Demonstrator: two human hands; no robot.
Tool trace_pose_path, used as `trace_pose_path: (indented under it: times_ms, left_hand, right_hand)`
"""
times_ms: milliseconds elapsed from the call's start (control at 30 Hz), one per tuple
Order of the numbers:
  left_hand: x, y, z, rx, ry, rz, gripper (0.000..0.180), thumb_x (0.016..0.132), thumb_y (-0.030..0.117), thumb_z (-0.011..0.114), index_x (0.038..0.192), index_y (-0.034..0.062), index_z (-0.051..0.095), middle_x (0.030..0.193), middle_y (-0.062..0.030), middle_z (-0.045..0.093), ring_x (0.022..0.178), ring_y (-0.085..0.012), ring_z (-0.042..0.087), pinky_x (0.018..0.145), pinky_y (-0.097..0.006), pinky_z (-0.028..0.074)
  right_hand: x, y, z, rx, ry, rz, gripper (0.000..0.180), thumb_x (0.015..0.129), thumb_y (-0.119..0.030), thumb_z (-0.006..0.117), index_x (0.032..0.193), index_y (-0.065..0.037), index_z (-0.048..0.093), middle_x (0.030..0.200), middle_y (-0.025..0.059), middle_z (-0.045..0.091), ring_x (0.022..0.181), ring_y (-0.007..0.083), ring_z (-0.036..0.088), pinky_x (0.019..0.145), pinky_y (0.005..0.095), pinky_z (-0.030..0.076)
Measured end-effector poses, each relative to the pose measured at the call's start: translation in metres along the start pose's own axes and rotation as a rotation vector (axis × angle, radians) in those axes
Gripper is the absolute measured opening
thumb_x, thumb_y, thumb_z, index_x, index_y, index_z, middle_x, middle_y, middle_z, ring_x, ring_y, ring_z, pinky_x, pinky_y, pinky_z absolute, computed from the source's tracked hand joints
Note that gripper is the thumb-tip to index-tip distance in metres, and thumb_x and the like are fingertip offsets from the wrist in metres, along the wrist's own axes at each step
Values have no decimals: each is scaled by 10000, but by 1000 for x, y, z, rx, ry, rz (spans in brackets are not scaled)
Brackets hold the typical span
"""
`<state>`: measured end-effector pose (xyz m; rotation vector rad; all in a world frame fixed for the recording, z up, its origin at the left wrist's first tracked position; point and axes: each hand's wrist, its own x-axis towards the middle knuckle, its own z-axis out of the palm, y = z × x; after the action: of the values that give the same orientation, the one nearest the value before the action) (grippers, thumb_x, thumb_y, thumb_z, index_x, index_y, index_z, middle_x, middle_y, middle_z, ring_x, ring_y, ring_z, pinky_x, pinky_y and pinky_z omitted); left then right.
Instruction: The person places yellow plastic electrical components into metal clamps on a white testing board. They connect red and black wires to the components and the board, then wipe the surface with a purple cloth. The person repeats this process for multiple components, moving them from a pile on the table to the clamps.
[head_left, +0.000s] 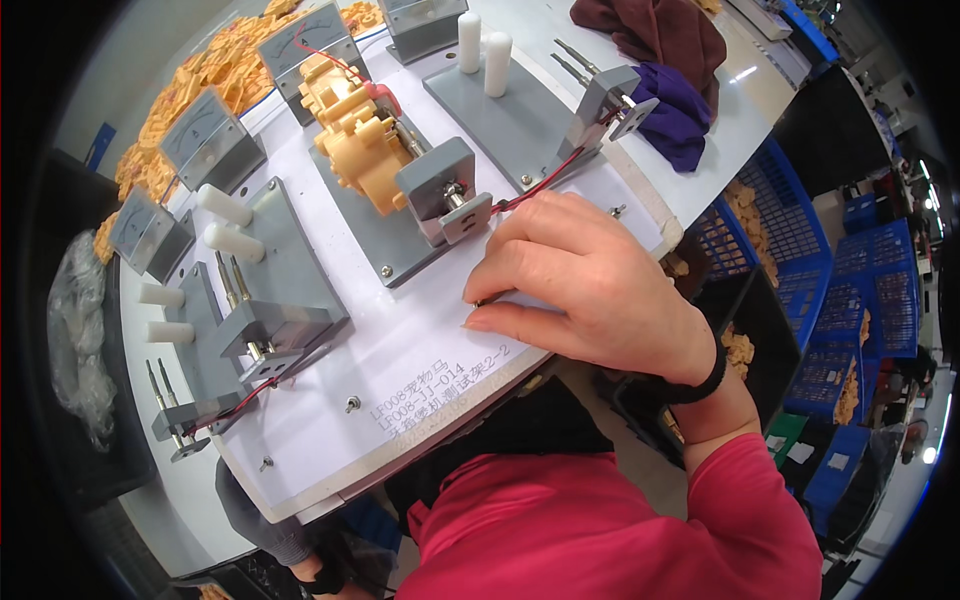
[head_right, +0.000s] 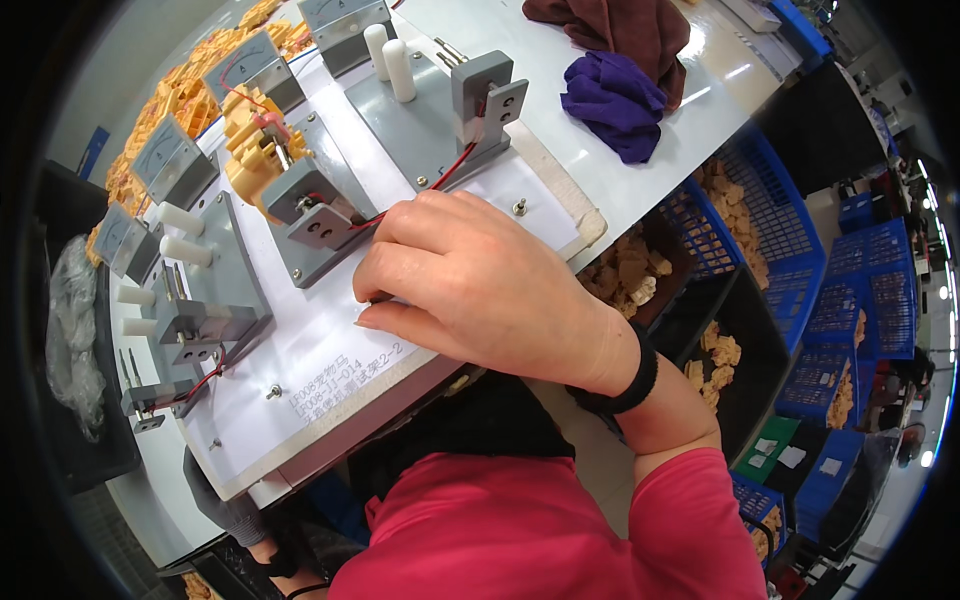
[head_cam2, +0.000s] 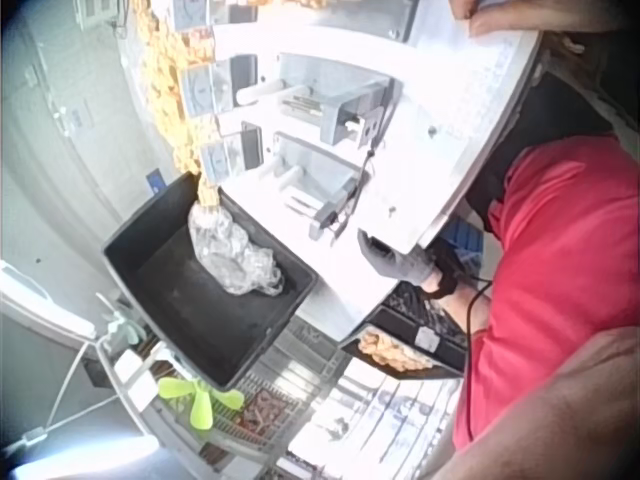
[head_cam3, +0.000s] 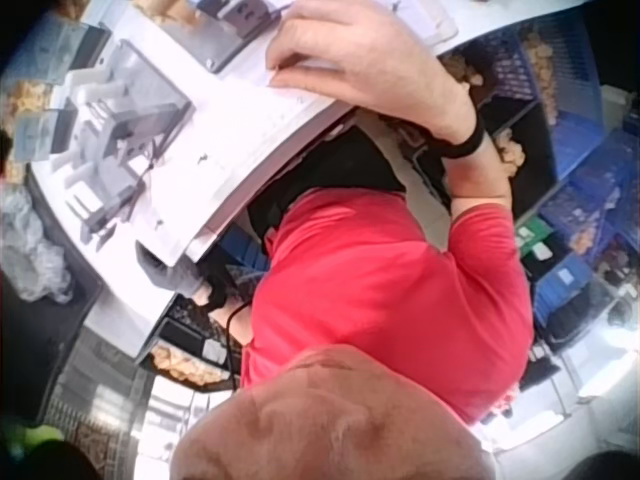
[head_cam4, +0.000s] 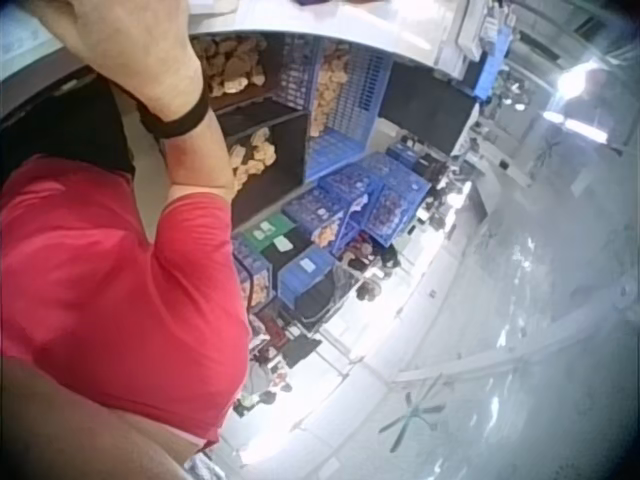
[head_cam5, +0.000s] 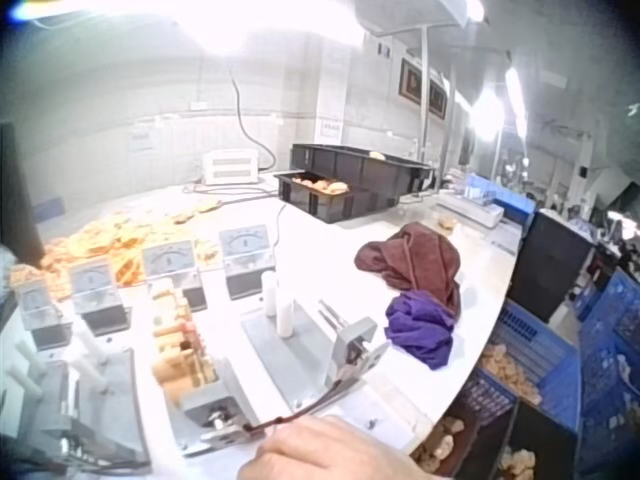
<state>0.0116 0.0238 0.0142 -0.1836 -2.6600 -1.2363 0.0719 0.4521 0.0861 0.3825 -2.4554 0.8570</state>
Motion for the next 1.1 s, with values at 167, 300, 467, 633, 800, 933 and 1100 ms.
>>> trace_pose_path:
  times_ms: [167,300,467,633,800,933,1100]
  left_hand:
    - [-1,3,0,0,10,-13,617,904,321,634,1365,-67,499,1307,-154,584,1183,-252,568,1034,-374,441]
    - [0,-1,-2,35,6,21,653,914,390,636,1359,-69,504,1297,-152,589,1176,-251,569,1027,-373,446]
    - [0,-2,-2,50,8,34,669,921,422,638,1357,-69,509,1288,-149,596,1167,-248,575,1014,-371,456]
    - [0,4,0,22,10,13,605,919,333,639,1359,-62,513,1287,-143,601,1170,-244,578,1018,-365,457]
    - [0,6,3,25,35,32,543,899,208,623,1347,-78,512,1262,-168,612,1120,-252,601,976,-368,476]
    - [0,5,3,3,36,37,561,898,226,629,1351,-80,507,1267,-171,609,1128,-256,599,977,-372,477]
    - [0,4,3,-1,33,31,576,891,236,622,1356,-82,503,1270,-177,608,1129,-261,599,976,-376,478]
  right_hand:
    - [0,0,0,-1,5,-9,202,766,-147,792,882,-104,632,878,47,570,860,264,597,765,381,472]
    - [0,0,0,0,9,-11,198,769,-151,791,879,-104,632,876,47,571,858,264,597,763,381,471]
    - [-1,0,1,-2,11,-10,193,774,-155,787,878,-104,632,875,47,570,858,266,597,767,380,470]
    - [-1,1,2,-2,34,-24,191,779,-162,783,880,-103,631,874,48,569,859,268,595,768,380,469]
    - [-2,2,3,0,40,-27,185,787,-167,776,880,-103,629,870,49,565,854,268,594,766,380,468]
    - [-2,2,3,1,39,-29,184,790,-166,775,880,-103,628,869,47,562,851,266,594,764,379,468]
    - [-2,2,4,-4,39,-32,188,788,-168,777,882,-103,628,869,46,561,850,263,592,761,376,468]
